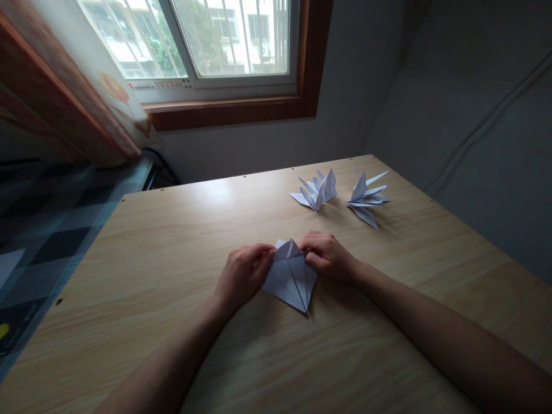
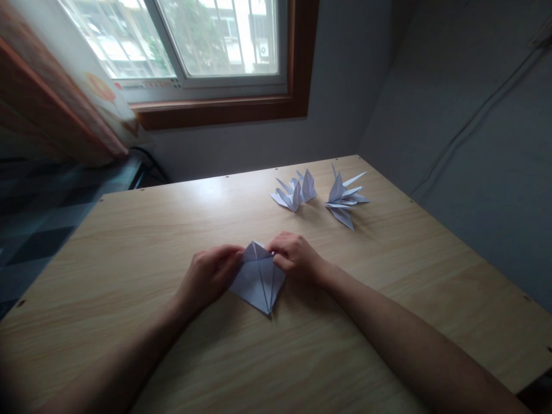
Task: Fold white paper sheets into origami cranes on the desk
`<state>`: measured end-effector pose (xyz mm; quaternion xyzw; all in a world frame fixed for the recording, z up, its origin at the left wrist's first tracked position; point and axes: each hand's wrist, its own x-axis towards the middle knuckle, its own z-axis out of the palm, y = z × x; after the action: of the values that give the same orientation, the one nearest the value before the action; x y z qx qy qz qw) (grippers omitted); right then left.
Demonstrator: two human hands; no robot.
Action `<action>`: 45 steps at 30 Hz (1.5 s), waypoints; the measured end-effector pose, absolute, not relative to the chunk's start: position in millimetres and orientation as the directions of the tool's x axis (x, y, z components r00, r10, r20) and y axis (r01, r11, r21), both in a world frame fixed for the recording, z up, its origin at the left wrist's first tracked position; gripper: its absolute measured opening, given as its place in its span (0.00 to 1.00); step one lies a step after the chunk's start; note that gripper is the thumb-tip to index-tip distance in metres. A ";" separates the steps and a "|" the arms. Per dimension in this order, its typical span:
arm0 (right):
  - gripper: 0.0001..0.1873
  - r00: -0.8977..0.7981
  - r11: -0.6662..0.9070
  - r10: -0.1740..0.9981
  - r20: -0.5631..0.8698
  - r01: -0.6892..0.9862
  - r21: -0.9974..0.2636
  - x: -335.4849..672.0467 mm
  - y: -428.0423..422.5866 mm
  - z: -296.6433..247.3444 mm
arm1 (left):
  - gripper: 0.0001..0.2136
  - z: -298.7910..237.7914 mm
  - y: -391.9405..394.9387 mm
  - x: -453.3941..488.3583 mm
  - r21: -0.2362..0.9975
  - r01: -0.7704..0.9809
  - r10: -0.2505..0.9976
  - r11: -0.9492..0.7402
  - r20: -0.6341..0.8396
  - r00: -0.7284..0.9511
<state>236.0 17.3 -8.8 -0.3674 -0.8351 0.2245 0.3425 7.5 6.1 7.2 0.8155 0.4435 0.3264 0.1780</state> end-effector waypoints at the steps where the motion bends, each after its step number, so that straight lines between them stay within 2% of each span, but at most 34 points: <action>1: 0.13 -0.493 0.614 0.775 0.395 0.444 -0.652 237.1 17.7 -8.5 | 0.11 7.0 6.6 7.4 0.577 0.606 0.836 -0.548 0.368 0.406; 3: 0.14 -0.493 0.594 0.787 0.370 0.445 -0.670 238.1 17.8 -8.0 | 0.10 5.1 7.9 6.9 0.552 0.598 0.813 -0.581 0.376 0.444; 6: 0.06 -0.513 0.611 0.784 0.349 0.541 -0.578 236.4 16.1 -7.8 | 0.08 0.3 9.8 6.1 0.416 0.595 0.726 -0.688 0.419 0.546; 7: 0.09 -0.522 0.619 0.782 0.341 0.581 -0.528 235.2 15.0 -8.0 | 0.08 -1.1 10.1 6.0 0.359 0.599 0.697 -0.716 0.417 0.584; 10: 0.32 -0.529 0.606 0.795 0.297 0.669 -0.431 230.8 10.7 -8.2 | 0.14 -2.9 10.4 6.0 0.253 0.625 0.671 -0.738 0.365 0.645; 12: 0.37 -0.504 0.564 0.825 0.254 0.711 -0.421 228.0 7.6 -7.3 | 0.17 -2.7 10.2 5.9 0.246 0.640 0.683 -0.728 0.339 0.647; 17: 0.33 -0.376 0.410 0.911 0.171 0.767 -0.493 222.1 3.5 -2.1 | 0.21 -2.8 9.9 5.1 0.248 0.642 0.688 -0.725 0.313 0.655; 19: 0.29 -0.335 0.358 0.932 0.142 0.773 -0.524 220.6 3.5 0.1 | 0.25 -4.7 10.1 4.8 0.259 0.648 0.697 -0.716 0.307 0.648; 22: 0.17 -0.352 0.362 0.926 0.138 0.722 -0.589 218.7 2.7 2.9 | 0.39 -8.1 10.2 4.1 0.337 0.658 0.739 -0.673 0.344 0.580; 24: 0.10 -0.385 0.408 0.901 0.198 0.604 -0.684 217.2 1.1 3.4 | 0.43 -8.9 10.2 3.5 0.470 0.627 0.784 -0.621 0.360 0.506; 26: 0.14 -0.352 0.415 0.896 0.271 0.444 -0.794 215.4 -0.7 1.2 | 0.35 -7.5 10.2 2.8 0.667 0.522 0.834 -0.532 0.307 0.458; 28: 0.23 -0.250 0.349 0.925 0.286 0.265 -0.899 213.5 -1.6 -3.8 | 0.19 -4.3 10.4 2.3 0.849 0.360 0.878 -0.387 0.220 0.426; 30: 0.33 -0.173 0.247 0.958 0.231 0.079 -0.966 212.0 -1.1 -10.2 | 0.09 -0.5 10.4 2.1 0.949 0.206 0.924 -0.240 0.159 0.347; 31: 0.36 -0.171 0.210 0.963 0.207 0.004 -0.978 211.6 -0.6 -12.9 | 0.08 1.2 10.3 2.2 0.970 0.150 0.946 -0.193 0.143 0.292; 32: 0.35 -0.193 0.195 0.961 0.200 -0.044 -0.980 211.5 -0.3 -14.8 | 0.08 2.6 10.0 2.4 0.979 0.115 0.961 -0.167 0.136 0.241; 34: 0.23 -0.218 0.254 0.943 0.251 -0.014 -0.967 212.3 -0.5 -15.7 | 0.09 4.5 9.5 3.1 0.980 0.110 0.971 -0.168 0.146 0.187; 36: 0.08 -0.160 0.413 0.907 0.391 0.144 -0.899 214.4 -1.8 -13.2 | 0.08 5.1 9.4 3.7 0.964 0.149 0.965 -0.220 0.193 0.178; 37: 0.04 -0.114 0.502 0.864 0.490 0.241 -0.830 215.9 -2.5 -11.4 | 0.07 5.0 9.8 3.7 0.951 0.171 0.958 -0.259 0.230 0.171; 39: 0.04 -0.075 0.651 0.719 0.691 0.423 -0.630 219.1 -3.3 -8.1 | 0.07 4.0 11.3 2.9 0.914 0.222 0.939 -0.339 0.314 0.141; 41: 0.06 -0.157 0.732 0.566 0.809 0.547 -0.406 221.9 -3.4 -6.3 | 0.09 2.3 12.8 1.3 0.866 0.294 0.914 -0.404 0.392 0.101; 43: 0.06 -0.338 0.755 0.519 0.785 0.611 -0.237 223.3 -3.4 -6.0 | 0.10 0.4 13.5 -0.1 0.802 0.384 0.886 -0.457 0.450 0.113; 45: 0.05 -0.517 0.763 0.570 0.638 0.622 -0.178 223.3 -3.7 -6.1 | 0.11 -1.9 13.1 -0.3 0.702 0.489 0.852 -0.518 0.478 0.214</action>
<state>223.3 -3.7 -6.1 -0.3425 -0.8701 -0.0364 0.3526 -0.3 13.1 -1.9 0.7516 0.4460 0.4403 0.2057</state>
